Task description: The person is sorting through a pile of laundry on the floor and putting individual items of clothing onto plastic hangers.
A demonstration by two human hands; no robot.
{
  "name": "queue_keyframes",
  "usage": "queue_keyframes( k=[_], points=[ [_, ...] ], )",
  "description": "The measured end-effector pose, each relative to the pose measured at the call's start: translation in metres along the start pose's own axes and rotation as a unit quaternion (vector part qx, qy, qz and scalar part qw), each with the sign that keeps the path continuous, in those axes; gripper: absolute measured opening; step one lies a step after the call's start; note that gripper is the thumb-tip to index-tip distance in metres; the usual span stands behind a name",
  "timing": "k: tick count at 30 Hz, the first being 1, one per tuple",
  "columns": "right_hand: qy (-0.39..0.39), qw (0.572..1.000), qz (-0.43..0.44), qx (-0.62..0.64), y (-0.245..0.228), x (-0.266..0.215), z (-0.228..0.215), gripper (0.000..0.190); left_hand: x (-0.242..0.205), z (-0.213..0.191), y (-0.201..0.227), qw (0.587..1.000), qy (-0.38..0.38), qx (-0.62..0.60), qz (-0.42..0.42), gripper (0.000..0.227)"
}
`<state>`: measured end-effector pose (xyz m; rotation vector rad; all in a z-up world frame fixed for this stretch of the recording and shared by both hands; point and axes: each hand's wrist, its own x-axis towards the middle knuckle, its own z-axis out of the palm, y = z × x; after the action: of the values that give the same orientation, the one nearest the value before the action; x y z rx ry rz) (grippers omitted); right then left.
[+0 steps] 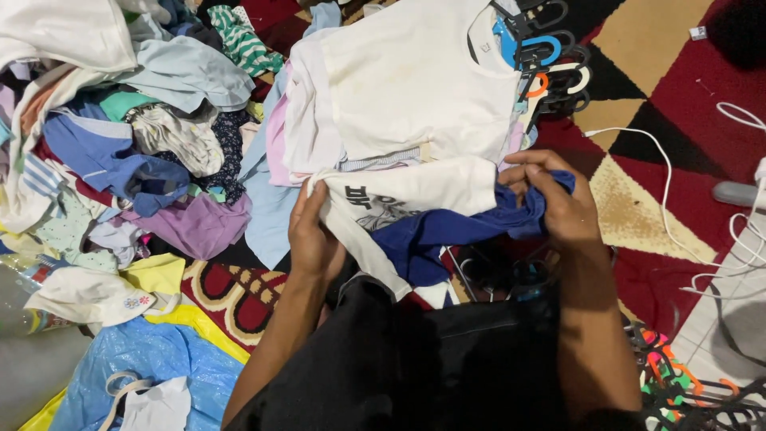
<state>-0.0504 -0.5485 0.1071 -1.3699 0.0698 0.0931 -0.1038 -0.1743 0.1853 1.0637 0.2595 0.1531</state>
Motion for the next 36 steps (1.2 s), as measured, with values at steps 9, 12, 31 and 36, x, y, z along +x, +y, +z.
queue_keyframes(
  k=[9, 12, 31, 36],
  points=[
    [0.127, 0.986, -0.012, 0.103, -0.032, 0.0, -0.057, 0.033, 0.014, -0.04, 0.079, 0.993, 0.06, -0.079, 0.059, 0.037],
    [0.121, 0.98, -0.018, 0.157, -0.031, -0.001, -0.066, 0.029, 0.017, -0.064, 0.111, 0.974, 0.162, -0.058, 0.146, 0.053],
    [0.036, 0.991, -0.044, 0.119, -0.013, -0.003, -0.044, 0.071, 0.004, -0.044, 0.064, 0.767, 0.021, 0.625, 0.148, 0.053],
    [-0.059, 0.965, -0.074, 0.246, 0.018, -0.006, -0.017, 0.075, -0.016, 0.018, 0.002, 0.815, -0.287, 0.482, 0.146, 0.088]
  ],
)
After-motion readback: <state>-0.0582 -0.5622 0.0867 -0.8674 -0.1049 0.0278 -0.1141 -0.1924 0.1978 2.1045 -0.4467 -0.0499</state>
